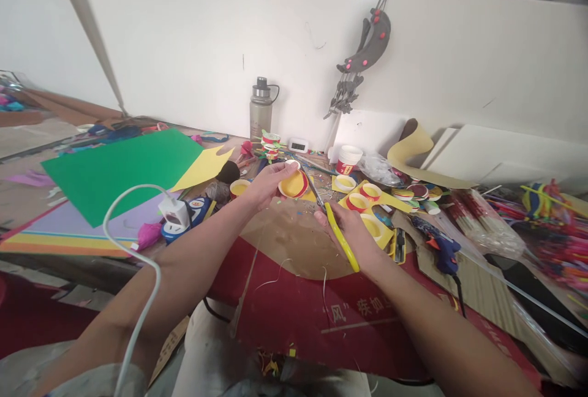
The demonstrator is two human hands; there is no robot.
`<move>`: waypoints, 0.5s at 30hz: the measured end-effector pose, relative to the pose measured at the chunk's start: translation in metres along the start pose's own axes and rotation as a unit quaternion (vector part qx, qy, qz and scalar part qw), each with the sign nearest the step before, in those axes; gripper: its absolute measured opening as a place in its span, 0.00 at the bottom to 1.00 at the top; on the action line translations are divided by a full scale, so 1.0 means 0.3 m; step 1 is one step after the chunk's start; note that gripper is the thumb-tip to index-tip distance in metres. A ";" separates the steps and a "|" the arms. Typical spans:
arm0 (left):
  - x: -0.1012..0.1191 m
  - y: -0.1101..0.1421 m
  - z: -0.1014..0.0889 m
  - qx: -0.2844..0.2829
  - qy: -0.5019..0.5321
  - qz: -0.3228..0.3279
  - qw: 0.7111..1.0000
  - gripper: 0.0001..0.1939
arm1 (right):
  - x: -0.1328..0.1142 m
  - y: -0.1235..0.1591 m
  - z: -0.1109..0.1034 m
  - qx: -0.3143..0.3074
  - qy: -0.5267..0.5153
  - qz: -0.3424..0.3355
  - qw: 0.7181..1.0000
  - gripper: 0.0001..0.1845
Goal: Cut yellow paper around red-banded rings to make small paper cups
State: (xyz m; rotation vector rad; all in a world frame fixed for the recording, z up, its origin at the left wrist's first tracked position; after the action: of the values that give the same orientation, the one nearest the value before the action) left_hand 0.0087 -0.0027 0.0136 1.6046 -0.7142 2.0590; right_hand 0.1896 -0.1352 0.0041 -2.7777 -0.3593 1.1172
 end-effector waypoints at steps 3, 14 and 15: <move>0.000 -0.003 -0.005 0.015 0.000 0.003 1.000 0.30 | 0.004 0.001 0.004 0.002 -0.012 -0.004 1.000 0.29; -0.043 0.016 0.089 -0.044 0.061 0.015 0.997 0.30 | 0.005 -0.014 0.013 0.069 -0.211 0.002 0.975 0.26; -0.049 0.020 0.099 -0.053 0.068 0.006 0.996 0.30 | 0.003 -0.018 0.014 0.073 -0.219 -0.006 0.973 0.28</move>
State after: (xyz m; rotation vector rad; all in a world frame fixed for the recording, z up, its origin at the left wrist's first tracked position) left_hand 0.0308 -0.0265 0.0044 1.3919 -0.7716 2.0780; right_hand 0.1864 -0.1295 0.0015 -2.3822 -0.3179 1.6799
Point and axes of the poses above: each hand's wrist, its own y-axis away from the middle knuckle, its own z-axis out of the palm, x = y × z, the point moved 1 cm from there along -y, towards the middle knuckle, and after that the axes turned 10 degrees about -x, right-handed, at the moved point
